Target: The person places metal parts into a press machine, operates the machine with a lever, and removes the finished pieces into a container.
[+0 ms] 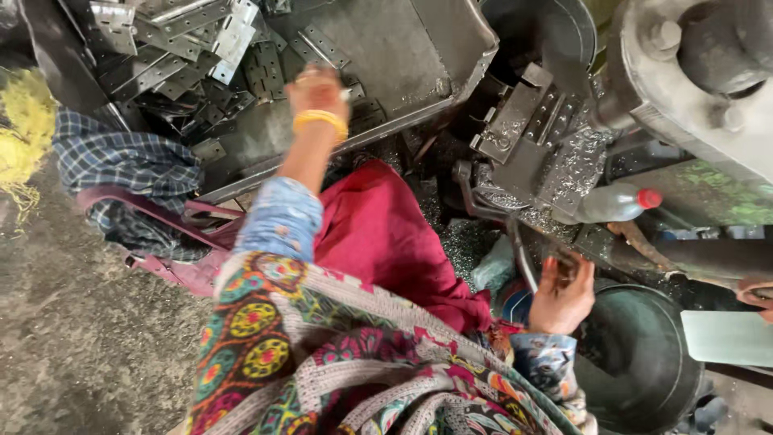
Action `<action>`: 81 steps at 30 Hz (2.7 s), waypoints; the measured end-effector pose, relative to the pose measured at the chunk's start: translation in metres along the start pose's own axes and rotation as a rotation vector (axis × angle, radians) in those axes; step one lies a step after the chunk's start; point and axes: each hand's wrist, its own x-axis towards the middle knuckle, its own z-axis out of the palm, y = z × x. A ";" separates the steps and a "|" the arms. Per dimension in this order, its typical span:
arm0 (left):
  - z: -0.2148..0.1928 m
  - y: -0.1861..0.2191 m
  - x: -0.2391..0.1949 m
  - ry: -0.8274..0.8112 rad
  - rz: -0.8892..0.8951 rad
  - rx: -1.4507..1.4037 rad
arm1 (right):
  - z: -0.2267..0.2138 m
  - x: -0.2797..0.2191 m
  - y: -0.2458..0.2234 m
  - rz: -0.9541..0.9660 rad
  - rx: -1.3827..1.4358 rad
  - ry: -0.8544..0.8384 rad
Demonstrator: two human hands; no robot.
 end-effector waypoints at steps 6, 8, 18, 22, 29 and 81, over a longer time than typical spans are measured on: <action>-0.019 -0.054 0.025 -0.230 0.063 -0.208 | -0.008 0.045 -0.042 0.025 0.031 -0.049; -0.019 -0.064 0.041 -0.371 -0.018 -0.268 | -0.006 0.050 -0.046 0.008 -0.188 -0.089; -0.001 -0.012 -0.022 0.408 -0.103 -0.436 | -0.005 0.046 -0.041 -0.138 -0.509 -0.101; -0.031 0.102 -0.097 0.425 0.449 -0.607 | 0.002 0.029 -0.020 -0.008 -0.605 -0.212; -0.003 0.262 -0.214 0.324 0.950 -0.263 | 0.003 0.005 0.024 0.213 -0.397 -0.379; -0.030 0.287 -0.162 -0.149 0.747 -0.053 | 0.080 -0.066 0.171 0.343 -0.345 -0.502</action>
